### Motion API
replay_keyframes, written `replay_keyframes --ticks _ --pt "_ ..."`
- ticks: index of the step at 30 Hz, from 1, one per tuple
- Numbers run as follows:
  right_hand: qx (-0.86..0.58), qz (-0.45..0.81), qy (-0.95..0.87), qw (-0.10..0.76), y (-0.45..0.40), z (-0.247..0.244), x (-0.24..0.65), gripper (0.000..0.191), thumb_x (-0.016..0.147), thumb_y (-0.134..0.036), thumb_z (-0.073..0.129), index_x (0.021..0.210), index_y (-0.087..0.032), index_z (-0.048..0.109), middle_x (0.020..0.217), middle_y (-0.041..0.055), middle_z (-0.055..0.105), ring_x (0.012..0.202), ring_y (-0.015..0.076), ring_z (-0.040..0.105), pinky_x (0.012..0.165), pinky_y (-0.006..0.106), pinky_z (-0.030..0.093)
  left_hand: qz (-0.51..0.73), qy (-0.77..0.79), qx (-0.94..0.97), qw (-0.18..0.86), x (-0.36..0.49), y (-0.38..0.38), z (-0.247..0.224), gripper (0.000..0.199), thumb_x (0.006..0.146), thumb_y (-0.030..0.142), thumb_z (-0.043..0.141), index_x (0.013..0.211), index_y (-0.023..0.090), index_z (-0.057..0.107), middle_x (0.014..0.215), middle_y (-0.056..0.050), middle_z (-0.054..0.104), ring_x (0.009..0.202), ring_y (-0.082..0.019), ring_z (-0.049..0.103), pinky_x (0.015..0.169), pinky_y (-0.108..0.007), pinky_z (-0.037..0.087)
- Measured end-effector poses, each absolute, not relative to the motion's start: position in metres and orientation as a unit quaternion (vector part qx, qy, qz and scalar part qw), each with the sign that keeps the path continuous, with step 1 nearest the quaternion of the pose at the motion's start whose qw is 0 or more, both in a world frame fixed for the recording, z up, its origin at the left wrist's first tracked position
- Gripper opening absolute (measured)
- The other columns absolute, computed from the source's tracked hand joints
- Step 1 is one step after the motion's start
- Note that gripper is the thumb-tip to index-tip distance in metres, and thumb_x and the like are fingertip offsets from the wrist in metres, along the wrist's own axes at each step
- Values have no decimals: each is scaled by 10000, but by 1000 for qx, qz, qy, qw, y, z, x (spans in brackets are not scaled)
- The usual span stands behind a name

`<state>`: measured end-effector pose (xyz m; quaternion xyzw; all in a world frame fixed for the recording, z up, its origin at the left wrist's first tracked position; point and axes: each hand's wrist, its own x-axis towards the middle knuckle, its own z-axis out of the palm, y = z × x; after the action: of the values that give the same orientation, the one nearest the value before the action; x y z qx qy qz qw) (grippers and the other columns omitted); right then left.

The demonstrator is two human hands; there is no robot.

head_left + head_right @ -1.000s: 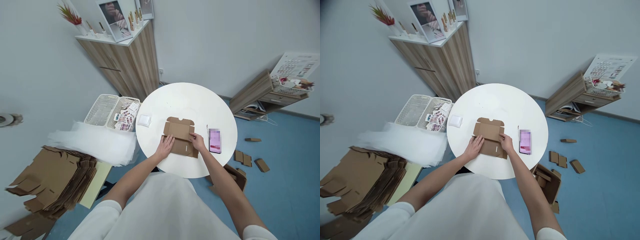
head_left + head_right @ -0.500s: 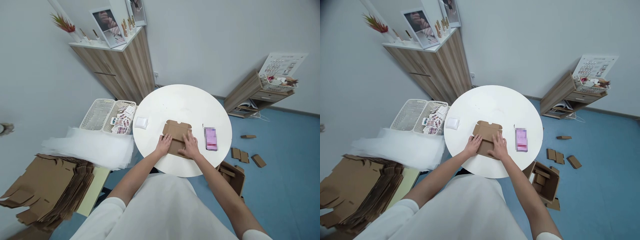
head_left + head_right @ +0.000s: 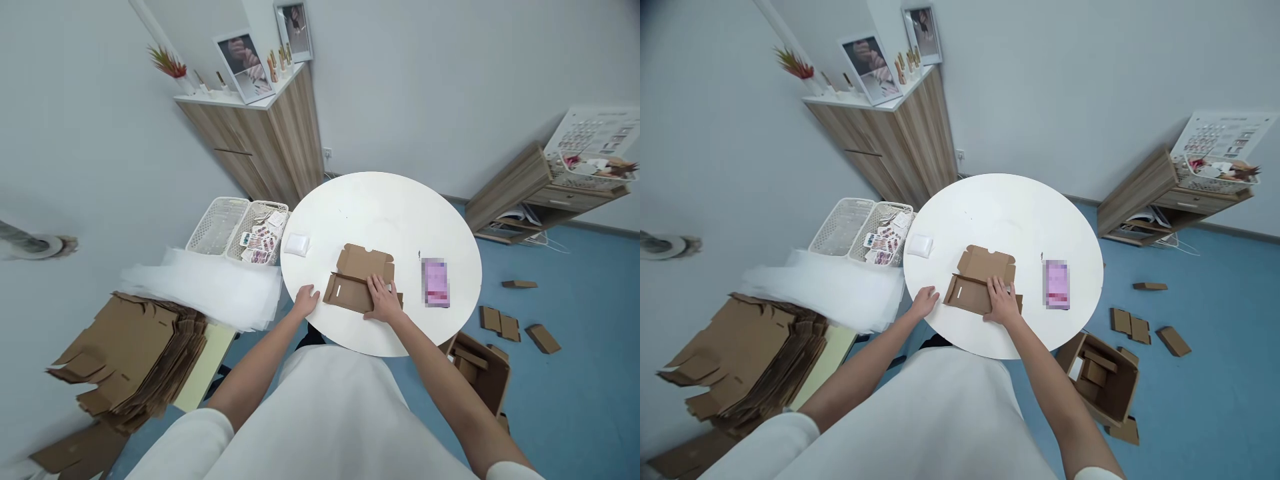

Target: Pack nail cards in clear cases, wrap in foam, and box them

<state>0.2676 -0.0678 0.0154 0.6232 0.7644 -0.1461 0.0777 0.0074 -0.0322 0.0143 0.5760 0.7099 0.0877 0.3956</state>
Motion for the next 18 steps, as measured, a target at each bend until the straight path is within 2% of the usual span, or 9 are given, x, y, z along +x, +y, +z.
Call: replay_keyframes --ticks 3,7,10,13,15,18 --pt "622 -148 765 77 -69 14 266 1144 507 -602 604 1370 -161 -4 1440 133 81 1316 288 11 1012 512 3 88 691 581 422 6 -35 11 603 751 476 475 1222 104 413 1289 -160 411 1129 -242 450 893 -280 356" --pt "615 -149 771 75 -74 12 261 1127 512 -593 610 1369 -173 9 1440 131 81 1317 287 -19 1012 512 10 56 687 601 405 22 -34 14 691 676 553 524 1199 113 428 1239 -150 461 1064 -251 497 814 -271 389" --pt "617 -147 770 71 -77 11 257 1107 526 -579 609 1367 -176 13 1440 132 81 1317 282 -28 1012 512 14 19 683 627 373 29 -32 17 495 704 452 525 1086 138 509 1139 -118 541 1006 -240 528 761 -262 395" --pt "621 -149 767 69 -79 11 255 1086 540 -561 608 1367 -182 16 1439 130 88 1318 277 -20 1011 514 17 8 679 636 367 25 -30 17 275 771 298 446 985 159 550 990 -90 612 916 -220 565 705 -265 407" --pt "620 -153 767 69 -80 12 255 1086 540 -549 613 1367 -183 12 1440 125 93 1319 272 -7 1013 513 14 18 684 632 364 17 -31 16 305 799 232 387 1071 162 505 970 -86 616 897 -206 570 700 -269 418" --pt "617 -158 767 70 -80 13 256 1096 534 -536 623 1368 -183 6 1441 121 91 1320 268 5 1014 508 10 61 660 667 341 3 -36 16 508 789 144 369 1290 172 288 1075 -83 568 989 -185 529 792 -281 416"
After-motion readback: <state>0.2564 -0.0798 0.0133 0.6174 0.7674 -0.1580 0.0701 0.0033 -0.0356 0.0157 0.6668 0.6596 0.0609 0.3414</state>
